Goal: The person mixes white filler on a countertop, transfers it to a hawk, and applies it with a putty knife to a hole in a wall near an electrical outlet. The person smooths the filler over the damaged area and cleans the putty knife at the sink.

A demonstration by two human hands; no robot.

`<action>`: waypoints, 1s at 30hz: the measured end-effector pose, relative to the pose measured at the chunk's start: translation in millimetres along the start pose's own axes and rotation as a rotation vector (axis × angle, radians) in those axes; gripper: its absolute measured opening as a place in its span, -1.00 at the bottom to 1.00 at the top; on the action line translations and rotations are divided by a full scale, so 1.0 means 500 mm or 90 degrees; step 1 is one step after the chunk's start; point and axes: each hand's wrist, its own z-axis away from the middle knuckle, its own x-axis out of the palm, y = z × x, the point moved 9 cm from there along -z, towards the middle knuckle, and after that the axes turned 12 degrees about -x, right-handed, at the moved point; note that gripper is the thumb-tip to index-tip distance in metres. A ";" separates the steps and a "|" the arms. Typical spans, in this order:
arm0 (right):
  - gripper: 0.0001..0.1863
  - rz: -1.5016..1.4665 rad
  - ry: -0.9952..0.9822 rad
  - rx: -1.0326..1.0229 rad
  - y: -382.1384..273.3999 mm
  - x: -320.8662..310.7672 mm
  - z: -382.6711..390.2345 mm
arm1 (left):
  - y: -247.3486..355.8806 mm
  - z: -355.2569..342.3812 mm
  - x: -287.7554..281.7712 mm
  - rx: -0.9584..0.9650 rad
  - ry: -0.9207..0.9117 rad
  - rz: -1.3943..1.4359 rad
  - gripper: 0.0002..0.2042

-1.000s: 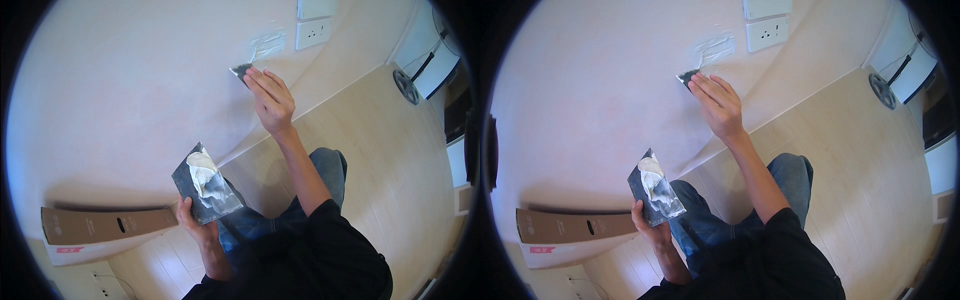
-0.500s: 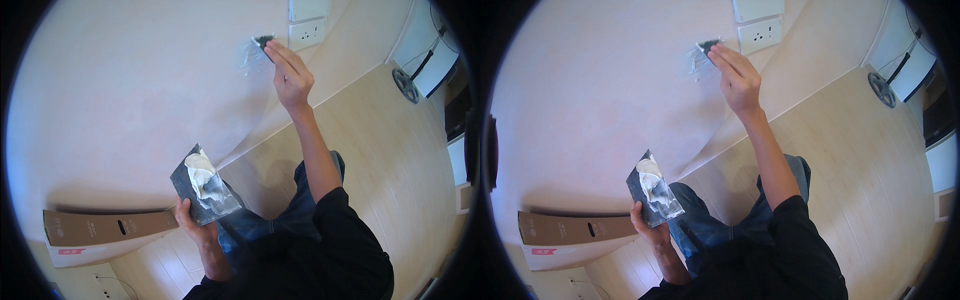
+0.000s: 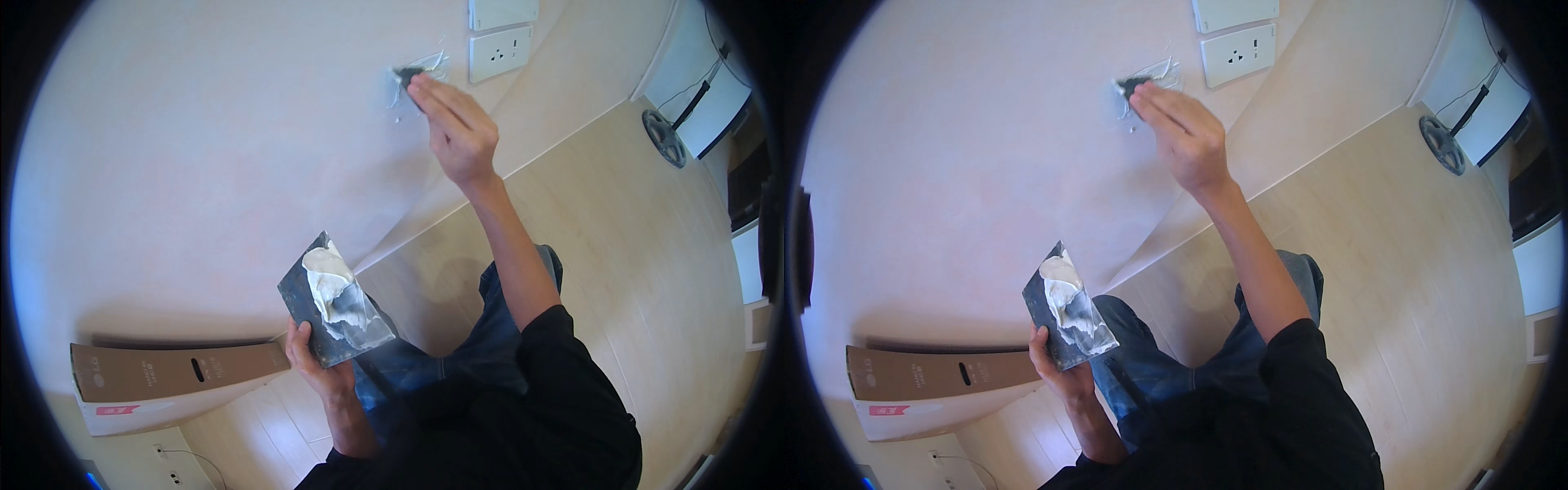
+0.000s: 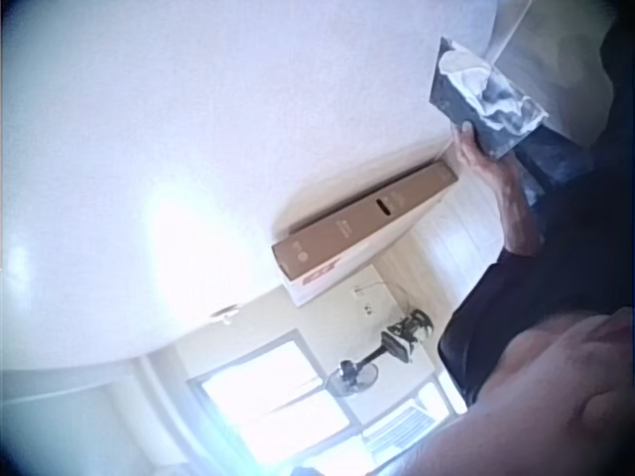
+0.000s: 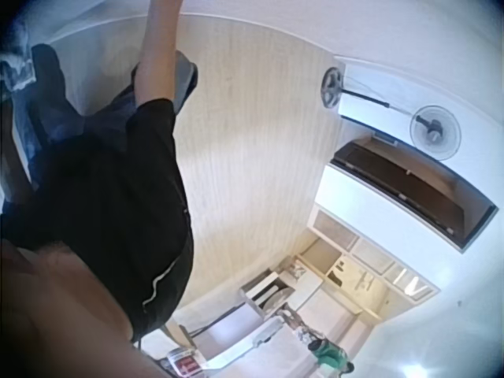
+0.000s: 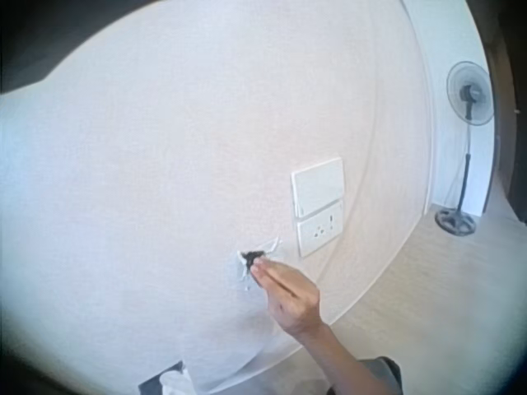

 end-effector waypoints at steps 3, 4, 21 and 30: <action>-0.69 -0.036 -0.011 -0.020 -0.027 -0.003 0.008 | 0.002 -0.001 0.002 -0.002 -0.009 -0.008 -0.58; -0.70 -0.041 0.000 -0.023 -0.029 -0.011 0.007 | 0.003 -0.001 0.003 -0.001 -0.013 -0.010 -0.58; -0.60 0.115 0.119 0.240 -0.034 0.052 0.077 | 0.003 0.006 0.007 -0.001 -0.002 0.004 -0.58; -0.71 -0.223 0.210 0.549 -0.112 0.005 0.106 | 0.001 0.010 0.004 0.017 0.042 0.001 -0.58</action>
